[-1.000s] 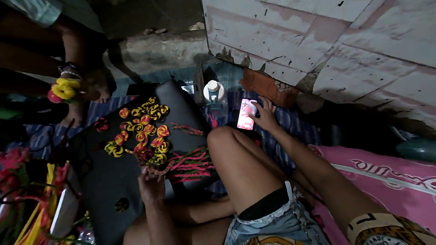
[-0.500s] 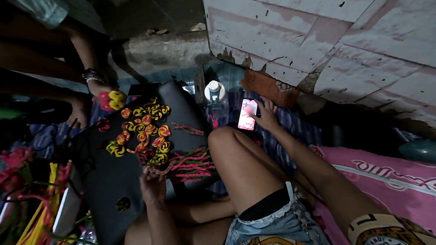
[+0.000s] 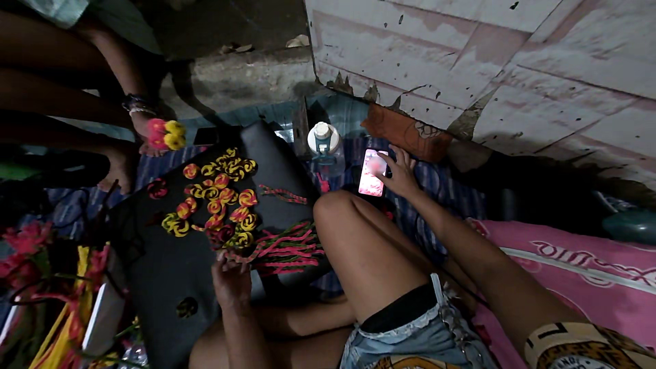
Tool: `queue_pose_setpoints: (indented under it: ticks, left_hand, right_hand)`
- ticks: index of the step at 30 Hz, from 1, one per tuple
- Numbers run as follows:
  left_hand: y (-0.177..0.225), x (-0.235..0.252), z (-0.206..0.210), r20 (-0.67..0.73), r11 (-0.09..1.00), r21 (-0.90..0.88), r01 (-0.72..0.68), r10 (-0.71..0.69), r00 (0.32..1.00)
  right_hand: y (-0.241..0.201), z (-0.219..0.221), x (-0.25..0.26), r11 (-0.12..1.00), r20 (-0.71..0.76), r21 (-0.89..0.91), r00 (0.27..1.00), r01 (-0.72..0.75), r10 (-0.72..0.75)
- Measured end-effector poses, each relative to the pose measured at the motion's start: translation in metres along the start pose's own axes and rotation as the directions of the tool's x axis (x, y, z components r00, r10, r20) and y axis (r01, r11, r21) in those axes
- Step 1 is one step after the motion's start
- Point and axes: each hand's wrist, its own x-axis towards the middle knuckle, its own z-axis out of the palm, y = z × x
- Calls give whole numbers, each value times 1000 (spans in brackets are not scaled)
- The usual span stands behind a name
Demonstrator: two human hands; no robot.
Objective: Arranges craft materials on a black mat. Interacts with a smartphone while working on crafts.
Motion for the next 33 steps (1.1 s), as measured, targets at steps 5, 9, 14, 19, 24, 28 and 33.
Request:
queue_pose_setpoints:
  ticks: [5, 9, 14, 19, 24, 28, 33]
  left_hand:
    - [-1, 0, -1, 27, 1000, 13, -14, 13, 1000]
    - [-1, 1, -3, 13, 1000, 11, -8, 7, 1000]
    - [-2, 0, -3, -3, 999, 35, 3, -3, 1000]
    - [0, -2, 1, -35, 999, 43, 1, 0, 999]
    - [2, -3, 4, -67, 998, 50, 31, -28, 997]
    - [3, -2, 5, -56, 998, 56, 23, -20, 998]
    - [3, -5, 8, -59, 997, 71, 33, -29, 998]
  right_hand:
    - [-4, 3, 5, 1000, 52, -16, 999, 10, -10]
    - [-3, 5, 5, 1000, 37, -9, 999, 11, -11]
    - [-2, 4, 3, 1000, 38, -14, 999, 2, -2]
    - [-4, -1, -8, 1000, -67, 27, 998, 17, -15]
    - [-1, 2, -19, 999, -173, 31, 984, 38, -32]
    - [-7, 3, -16, 999, -154, 21, 987, 46, -42]
    - [-6, 5, -13, 1000, -104, 10, 994, 20, -19]
